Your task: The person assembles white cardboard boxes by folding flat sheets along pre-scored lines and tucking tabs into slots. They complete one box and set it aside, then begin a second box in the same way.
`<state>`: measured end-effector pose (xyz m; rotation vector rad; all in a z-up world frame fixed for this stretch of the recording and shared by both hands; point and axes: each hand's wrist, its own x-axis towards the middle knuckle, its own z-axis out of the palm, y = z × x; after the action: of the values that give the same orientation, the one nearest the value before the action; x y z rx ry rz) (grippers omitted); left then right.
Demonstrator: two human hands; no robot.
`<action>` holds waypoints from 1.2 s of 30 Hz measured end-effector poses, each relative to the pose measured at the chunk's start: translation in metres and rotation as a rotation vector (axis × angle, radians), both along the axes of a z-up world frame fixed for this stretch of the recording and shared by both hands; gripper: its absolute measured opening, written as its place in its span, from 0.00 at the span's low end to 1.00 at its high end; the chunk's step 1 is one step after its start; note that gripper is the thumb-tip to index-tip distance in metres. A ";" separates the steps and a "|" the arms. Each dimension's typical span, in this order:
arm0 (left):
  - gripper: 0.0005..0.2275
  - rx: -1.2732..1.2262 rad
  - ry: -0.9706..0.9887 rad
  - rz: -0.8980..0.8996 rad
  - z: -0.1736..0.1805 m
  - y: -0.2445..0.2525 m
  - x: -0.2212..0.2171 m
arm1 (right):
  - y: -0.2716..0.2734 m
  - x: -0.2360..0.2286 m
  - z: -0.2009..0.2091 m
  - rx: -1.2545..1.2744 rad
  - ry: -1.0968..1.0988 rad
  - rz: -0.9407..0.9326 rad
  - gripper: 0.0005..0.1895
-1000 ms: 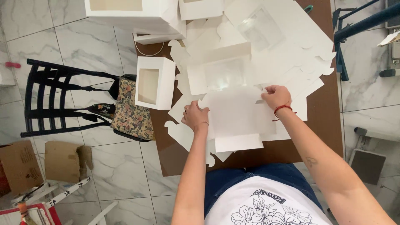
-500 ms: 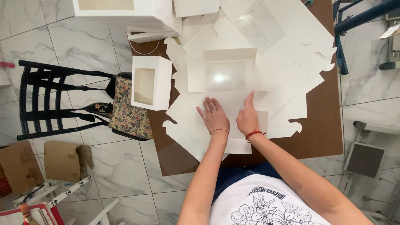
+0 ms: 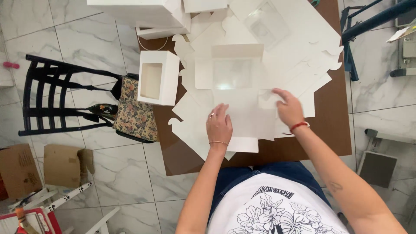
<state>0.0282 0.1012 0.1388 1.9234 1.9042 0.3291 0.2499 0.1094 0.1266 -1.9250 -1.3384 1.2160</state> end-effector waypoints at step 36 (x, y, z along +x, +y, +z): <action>0.12 -0.668 -0.319 -0.168 -0.067 -0.026 0.056 | -0.122 -0.041 -0.010 -0.424 -0.368 0.430 0.16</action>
<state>0.0843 0.0748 0.0719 1.4586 1.3938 -0.0532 0.2086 -0.0131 0.1171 -2.3145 -1.8814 1.4925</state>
